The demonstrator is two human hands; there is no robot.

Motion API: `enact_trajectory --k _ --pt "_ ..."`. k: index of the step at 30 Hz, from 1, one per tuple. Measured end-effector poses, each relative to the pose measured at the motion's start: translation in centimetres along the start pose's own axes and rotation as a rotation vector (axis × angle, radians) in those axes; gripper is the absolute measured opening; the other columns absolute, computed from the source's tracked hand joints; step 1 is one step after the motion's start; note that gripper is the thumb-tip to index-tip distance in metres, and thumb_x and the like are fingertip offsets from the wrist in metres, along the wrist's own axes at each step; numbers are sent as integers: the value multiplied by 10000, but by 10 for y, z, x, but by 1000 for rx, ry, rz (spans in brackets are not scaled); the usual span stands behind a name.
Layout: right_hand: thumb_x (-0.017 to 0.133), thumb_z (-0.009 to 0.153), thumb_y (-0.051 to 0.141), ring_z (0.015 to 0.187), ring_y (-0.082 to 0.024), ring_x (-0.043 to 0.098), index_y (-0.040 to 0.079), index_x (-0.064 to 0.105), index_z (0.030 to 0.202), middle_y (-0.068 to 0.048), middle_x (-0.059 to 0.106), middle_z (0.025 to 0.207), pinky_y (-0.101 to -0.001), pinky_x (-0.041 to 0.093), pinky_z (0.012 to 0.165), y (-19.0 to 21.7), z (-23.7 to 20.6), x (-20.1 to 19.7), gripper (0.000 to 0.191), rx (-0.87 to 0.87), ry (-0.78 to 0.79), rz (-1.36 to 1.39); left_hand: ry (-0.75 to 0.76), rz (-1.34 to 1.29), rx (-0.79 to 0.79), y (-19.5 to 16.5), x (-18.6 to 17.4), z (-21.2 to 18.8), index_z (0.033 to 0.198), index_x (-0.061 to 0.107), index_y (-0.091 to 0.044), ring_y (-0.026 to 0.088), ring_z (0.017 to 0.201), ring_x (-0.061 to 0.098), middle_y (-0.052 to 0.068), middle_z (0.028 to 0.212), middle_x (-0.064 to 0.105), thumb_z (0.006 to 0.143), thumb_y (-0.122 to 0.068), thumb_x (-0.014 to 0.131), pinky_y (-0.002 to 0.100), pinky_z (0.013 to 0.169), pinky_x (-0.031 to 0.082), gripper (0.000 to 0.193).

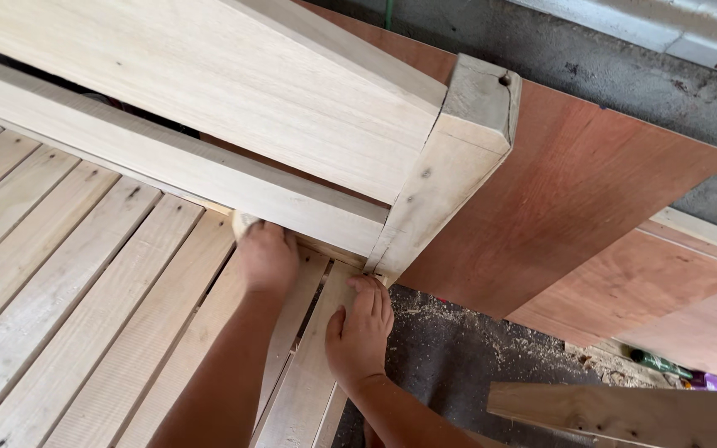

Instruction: The person sands a slatted wooden furniture frame, first sanding the corner post and edges with a sanding block, then sanding the slatted top surface by hand, moving the block across the planks and along the rails.

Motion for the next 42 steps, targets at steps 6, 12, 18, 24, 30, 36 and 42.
enact_trajectory --k 6,12,18,24,30,36,42 --pt "572 866 43 1415 -413 349 43 454 1324 -195 478 1408 -546 223 1159 1 -1 -2 473 8 19 -36 164 -5 510 -8 -2 -15 943 699 -55 307 908 707 163 939 735 960 -114 616 491 889 540 104" --pt "566 854 37 1410 -406 365 36 452 1331 -198 484 1408 -539 235 1155 1 -1 -1 490 -12 -14 -7 -63 -6 203 -3 -10 -14 818 659 -43 348 1025 674 217 1030 704 961 -156 660 455 935 546 182" --pt "570 846 37 1396 -419 368 39 460 1319 -195 487 1402 -536 247 1151 -1 -1 -1 485 -4 -10 -11 404 159 202 -4 -1 -8 944 672 -19 359 931 669 187 949 697 939 -175 624 513 851 523 164" --pt "565 844 12 1389 -431 360 30 459 1323 -203 477 1395 -546 233 1153 -2 0 -2 491 20 13 -5 170 149 362 -19 9 -15 883 719 -91 312 835 704 146 877 728 777 -118 670 573 850 528 119" --pt "545 818 -15 1397 -421 366 21 456 1318 -211 476 1393 -542 241 1160 2 0 -3 509 -16 -24 37 283 -102 59 -10 -4 -8 846 701 -64 313 789 707 159 895 715 865 -230 697 448 718 571 167" --pt "533 818 -27 1395 -429 361 7 462 1314 -215 476 1372 -545 240 1161 -4 -1 -1 501 -1 5 10 311 146 380 -27 -8 -11 818 697 -82 287 854 689 133 866 713 839 -112 655 453 766 554 55" --pt "545 840 6 1385 -424 393 21 481 1295 -193 508 1364 -529 249 1163 -15 3 7 460 -33 -48 19 168 -267 546 -34 -48 -29 857 666 -33 327 880 677 156 858 703 924 -118 656 492 811 547 108"
Point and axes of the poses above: each hand's wrist, its own z-axis towards the middle knuckle, its own x-axis out of the palm, y = z × x, the point moved 1 cm from there along z, towards the middle knuckle
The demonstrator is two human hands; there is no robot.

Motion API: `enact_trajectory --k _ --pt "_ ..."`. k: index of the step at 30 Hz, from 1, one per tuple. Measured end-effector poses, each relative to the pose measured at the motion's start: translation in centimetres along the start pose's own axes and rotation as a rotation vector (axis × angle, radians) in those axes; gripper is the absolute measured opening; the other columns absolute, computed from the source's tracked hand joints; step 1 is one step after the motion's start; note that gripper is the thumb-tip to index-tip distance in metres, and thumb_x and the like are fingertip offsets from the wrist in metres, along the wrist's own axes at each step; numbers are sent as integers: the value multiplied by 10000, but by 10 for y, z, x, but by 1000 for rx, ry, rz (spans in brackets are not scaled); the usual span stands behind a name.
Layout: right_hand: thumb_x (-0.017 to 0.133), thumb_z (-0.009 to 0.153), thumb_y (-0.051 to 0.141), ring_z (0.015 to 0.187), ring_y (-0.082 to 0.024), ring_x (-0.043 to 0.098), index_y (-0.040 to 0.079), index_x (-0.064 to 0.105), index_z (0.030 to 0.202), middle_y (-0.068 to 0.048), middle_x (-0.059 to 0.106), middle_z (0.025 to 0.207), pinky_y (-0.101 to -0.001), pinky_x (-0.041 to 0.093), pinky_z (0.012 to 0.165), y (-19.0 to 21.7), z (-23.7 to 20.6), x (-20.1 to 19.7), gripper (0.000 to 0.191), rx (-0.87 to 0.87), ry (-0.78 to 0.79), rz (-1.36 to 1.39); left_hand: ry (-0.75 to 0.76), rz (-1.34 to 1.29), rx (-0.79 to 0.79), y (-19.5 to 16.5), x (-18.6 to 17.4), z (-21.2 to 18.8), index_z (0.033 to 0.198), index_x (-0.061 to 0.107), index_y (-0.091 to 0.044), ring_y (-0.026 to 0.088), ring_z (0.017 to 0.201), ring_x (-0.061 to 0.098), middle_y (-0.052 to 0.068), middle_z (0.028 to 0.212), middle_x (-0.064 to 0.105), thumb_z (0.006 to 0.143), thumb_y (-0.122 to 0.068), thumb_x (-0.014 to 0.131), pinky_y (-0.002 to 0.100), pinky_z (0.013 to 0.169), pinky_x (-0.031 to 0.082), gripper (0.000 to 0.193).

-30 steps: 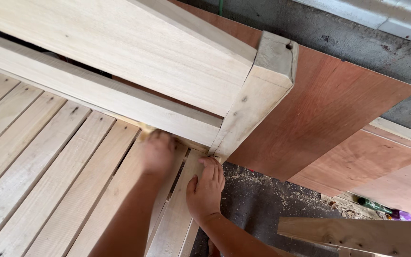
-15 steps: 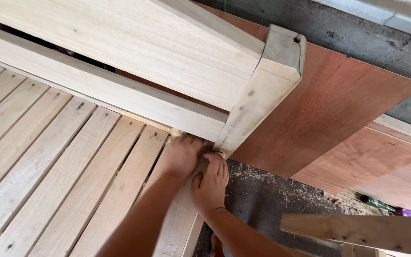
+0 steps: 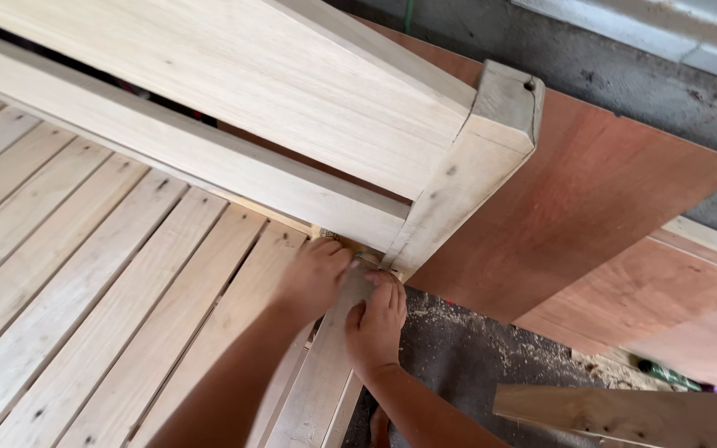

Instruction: The person sands a slatted wooden furniture frame, first sanding the corner post and edges with a sanding block, then sanding the slatted top surface by hand, moving the block across the planks and along the rails.

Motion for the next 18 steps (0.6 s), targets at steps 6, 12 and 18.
enact_trajectory --k 6,12,18 --pt "657 948 219 1410 -362 439 66 492 1300 -156 524 1406 -582 213 1191 30 -2 -17 418 -159 -2 21 -139 -468 -623 13 -113 -60 1105 693 -27 189 805 684 124 942 734 1026 -136 595 337 738 555 167" --pt "698 860 339 1476 -315 367 222 133 1555 -152 367 1588 -488 251 1228 94 -40 -13 904 458 651 1078 -334 -1304 -1003 -5 -131 -105 1149 671 44 150 880 673 89 969 721 999 -120 586 321 820 567 238" --pt "485 1079 178 1576 -291 337 202 344 1637 -113 375 1694 -440 238 1315 96 -22 -4 576 -41 544 914 -298 -952 -1157 27 -114 -116 1132 698 39 189 864 698 104 942 755 1017 -164 572 356 849 566 266"
Point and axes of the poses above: each hand's wrist, its own z-axis towards the middle knuckle, its own x-axis out of the palm, y = z × x, the point moved 1 cm from there along z, towards the middle knuckle
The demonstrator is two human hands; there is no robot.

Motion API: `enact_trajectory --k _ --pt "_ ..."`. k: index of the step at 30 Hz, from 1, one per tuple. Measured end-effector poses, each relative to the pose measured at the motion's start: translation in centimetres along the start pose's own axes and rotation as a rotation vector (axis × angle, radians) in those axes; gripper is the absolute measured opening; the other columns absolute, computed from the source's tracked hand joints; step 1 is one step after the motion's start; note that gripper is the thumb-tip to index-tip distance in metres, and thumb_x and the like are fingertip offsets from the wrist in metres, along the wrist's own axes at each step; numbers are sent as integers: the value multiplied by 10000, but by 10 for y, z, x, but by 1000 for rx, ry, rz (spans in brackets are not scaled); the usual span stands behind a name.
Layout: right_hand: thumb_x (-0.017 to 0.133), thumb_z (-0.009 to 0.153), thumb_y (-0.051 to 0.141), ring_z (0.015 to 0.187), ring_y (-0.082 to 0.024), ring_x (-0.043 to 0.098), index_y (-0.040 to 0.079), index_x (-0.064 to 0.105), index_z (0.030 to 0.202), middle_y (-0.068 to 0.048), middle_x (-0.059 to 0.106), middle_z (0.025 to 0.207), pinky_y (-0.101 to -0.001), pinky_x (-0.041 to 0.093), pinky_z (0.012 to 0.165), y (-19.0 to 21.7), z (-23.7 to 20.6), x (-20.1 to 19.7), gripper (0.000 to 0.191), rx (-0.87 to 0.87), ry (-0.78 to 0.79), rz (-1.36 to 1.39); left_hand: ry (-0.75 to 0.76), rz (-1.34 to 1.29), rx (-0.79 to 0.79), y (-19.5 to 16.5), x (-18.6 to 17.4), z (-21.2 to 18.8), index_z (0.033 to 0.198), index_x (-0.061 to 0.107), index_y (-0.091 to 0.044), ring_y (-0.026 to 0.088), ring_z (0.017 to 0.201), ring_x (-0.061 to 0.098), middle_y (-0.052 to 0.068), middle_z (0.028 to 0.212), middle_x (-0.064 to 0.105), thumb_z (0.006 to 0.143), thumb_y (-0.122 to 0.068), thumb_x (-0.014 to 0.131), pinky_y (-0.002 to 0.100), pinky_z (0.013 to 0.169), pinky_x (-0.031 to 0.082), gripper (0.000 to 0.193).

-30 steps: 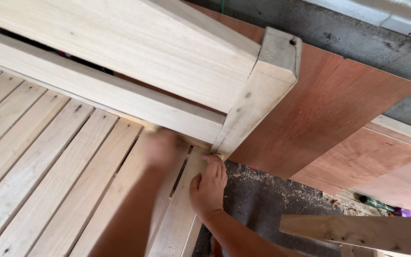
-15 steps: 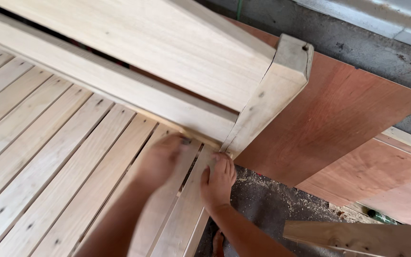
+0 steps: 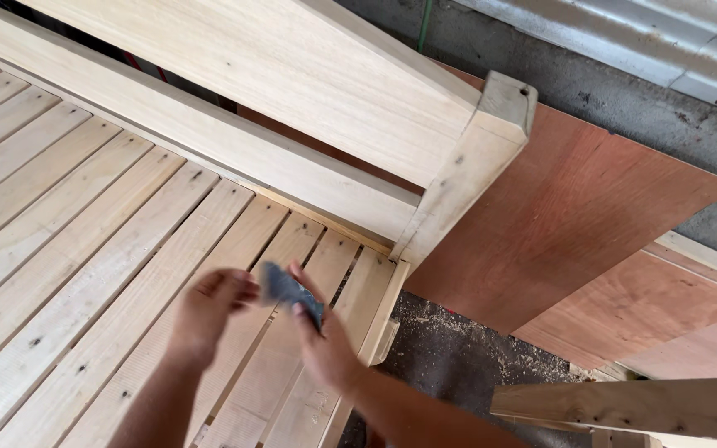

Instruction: The person sands a slatted wooden furniture frame, first sanding the corner post and edges with a sanding block, then sanding the slatted top surface by hand, moving the block across the planks and along the rails.

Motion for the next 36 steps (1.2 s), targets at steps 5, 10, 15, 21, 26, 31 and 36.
enact_trajectory --k 5,10,15,21,26,31,36 --pt "631 895 76 1534 -310 287 278 449 1504 -19 367 1656 -426 320 1209 -10 43 -81 668 -458 284 -1248 -272 618 193 -9 -32 42 1069 723 -37 240 875 721 120 927 760 1011 -269 615 397 821 567 262" --pt "568 880 114 1527 -274 220 208 318 1597 -12 181 1708 -469 289 1187 -37 60 -122 765 90 283 -1611 -341 1125 408 -7 -28 52 1020 709 -129 280 839 731 96 990 750 997 -332 605 420 753 586 229" --pt "460 964 462 1458 -320 258 193 299 1560 -36 179 1641 -514 228 1164 -44 61 -112 673 -109 166 -1629 -400 1142 576 -3 -16 39 965 649 -116 300 875 706 88 927 727 1004 -297 584 466 736 558 196" --pt "377 1039 380 1489 -207 296 267 294 1597 80 204 1692 -458 243 1188 -45 103 -97 575 2 332 -1514 -395 1164 554 -13 -13 33 925 628 -110 322 835 692 95 883 714 977 -315 586 481 827 510 215" --pt "368 1043 380 1490 -231 292 228 271 1610 65 187 1693 -455 241 1205 -46 119 -96 595 -52 363 -1505 -371 1164 507 -10 -12 39 910 618 -106 323 824 690 101 872 711 981 -324 585 479 831 508 232" --pt "390 1084 347 1518 -307 226 154 348 1590 -67 239 1661 -483 191 1189 -35 70 -95 543 -111 396 -1364 -336 1185 476 -11 -17 40 963 624 -109 319 908 685 105 949 715 987 -347 585 475 890 503 243" --pt "507 1026 319 1221 -267 670 131 641 1367 -121 692 1332 -371 520 1030 -10 23 -89 411 234 276 -775 -91 975 943 -33 5 10 1157 632 -35 374 1077 608 200 1131 677 831 -336 722 518 944 448 453"
Point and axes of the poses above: each hand's wrist, its own z-axis towards the middle knuckle, its own x-axis out of the palm, y = z × x, the point moved 1 cm from there along z, towards the middle knuckle
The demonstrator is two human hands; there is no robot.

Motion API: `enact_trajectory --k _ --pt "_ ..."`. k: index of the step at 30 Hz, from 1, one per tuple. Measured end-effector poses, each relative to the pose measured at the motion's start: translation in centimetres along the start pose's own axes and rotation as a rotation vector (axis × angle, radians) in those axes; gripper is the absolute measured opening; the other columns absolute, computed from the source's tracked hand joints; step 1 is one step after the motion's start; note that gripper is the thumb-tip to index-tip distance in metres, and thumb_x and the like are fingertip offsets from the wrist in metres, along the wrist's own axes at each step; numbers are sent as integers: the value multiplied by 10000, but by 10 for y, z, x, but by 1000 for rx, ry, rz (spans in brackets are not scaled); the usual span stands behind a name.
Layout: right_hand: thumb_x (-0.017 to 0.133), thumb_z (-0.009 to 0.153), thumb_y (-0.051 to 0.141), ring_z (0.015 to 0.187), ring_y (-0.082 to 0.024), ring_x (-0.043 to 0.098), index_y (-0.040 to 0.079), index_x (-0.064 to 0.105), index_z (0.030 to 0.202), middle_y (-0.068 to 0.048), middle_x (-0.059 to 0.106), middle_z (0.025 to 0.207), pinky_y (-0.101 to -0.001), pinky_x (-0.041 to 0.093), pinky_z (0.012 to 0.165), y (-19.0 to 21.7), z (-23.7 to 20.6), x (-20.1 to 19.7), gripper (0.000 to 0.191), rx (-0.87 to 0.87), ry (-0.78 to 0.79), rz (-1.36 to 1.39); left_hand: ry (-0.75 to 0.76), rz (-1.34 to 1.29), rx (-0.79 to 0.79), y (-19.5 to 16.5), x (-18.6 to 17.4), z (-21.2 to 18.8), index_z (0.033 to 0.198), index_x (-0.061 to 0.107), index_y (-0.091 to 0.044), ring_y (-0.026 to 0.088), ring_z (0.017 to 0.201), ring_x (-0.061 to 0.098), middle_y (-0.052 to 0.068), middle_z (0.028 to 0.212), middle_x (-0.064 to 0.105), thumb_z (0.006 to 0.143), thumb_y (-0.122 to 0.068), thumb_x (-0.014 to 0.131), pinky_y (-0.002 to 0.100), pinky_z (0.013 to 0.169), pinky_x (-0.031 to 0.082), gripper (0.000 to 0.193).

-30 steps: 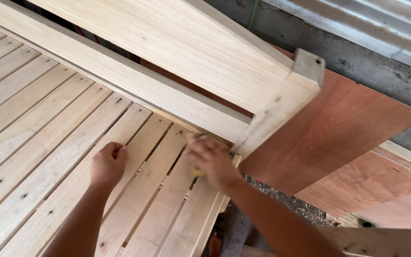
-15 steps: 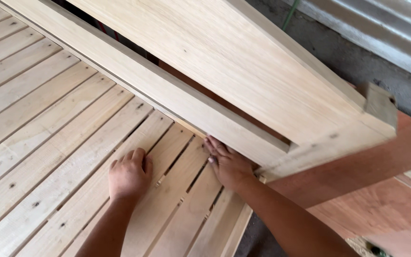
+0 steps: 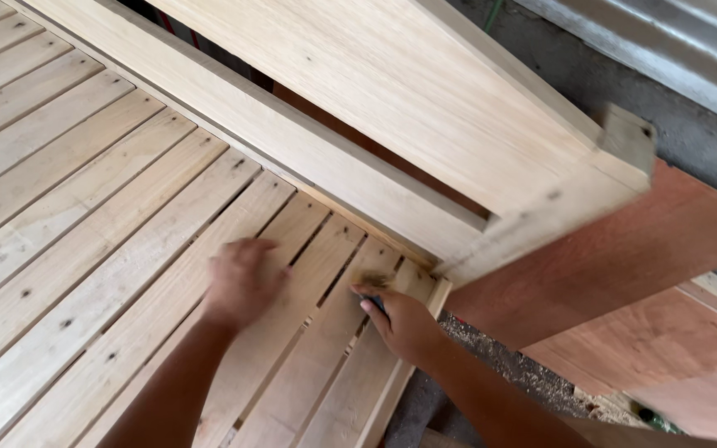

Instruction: The person sands a slatted wooden furniture frame, first sanding the corner post and edges with a sanding block, then sanding the slatted top surface by hand, moving the block across the planks and along the rails.

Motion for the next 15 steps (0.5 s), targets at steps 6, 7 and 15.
enact_trajectory --k 6,7,15 --pt "629 1032 308 842 -311 704 21 694 1080 -154 722 955 -411 569 786 34 -10 3 299 -337 -176 99 385 -158 120 -74 -11 -6 907 654 -94 309 891 662 103 854 691 740 -293 843 466 967 456 322" --pt "632 1026 280 883 -315 695 31 691 1078 -146 722 978 -429 543 825 36 -13 5 261 -390 -226 64 367 -116 118 -77 -16 -11 860 654 -102 295 848 669 89 809 687 767 -259 815 462 977 461 243" --pt "647 916 210 1332 -322 545 95 671 1087 -71 720 1211 -554 296 1121 9 -47 24 208 -216 -524 -264 197 212 415 -18 -55 -190 1210 725 -121 256 1144 697 109 1204 751 1006 -199 604 419 1092 486 250"
Point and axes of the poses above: each hand's wrist, its own z-axis towards the middle knuckle, its own x-axis out of the palm, y = z × x, the point moved 1 cm from there along z, towards the middle knuckle
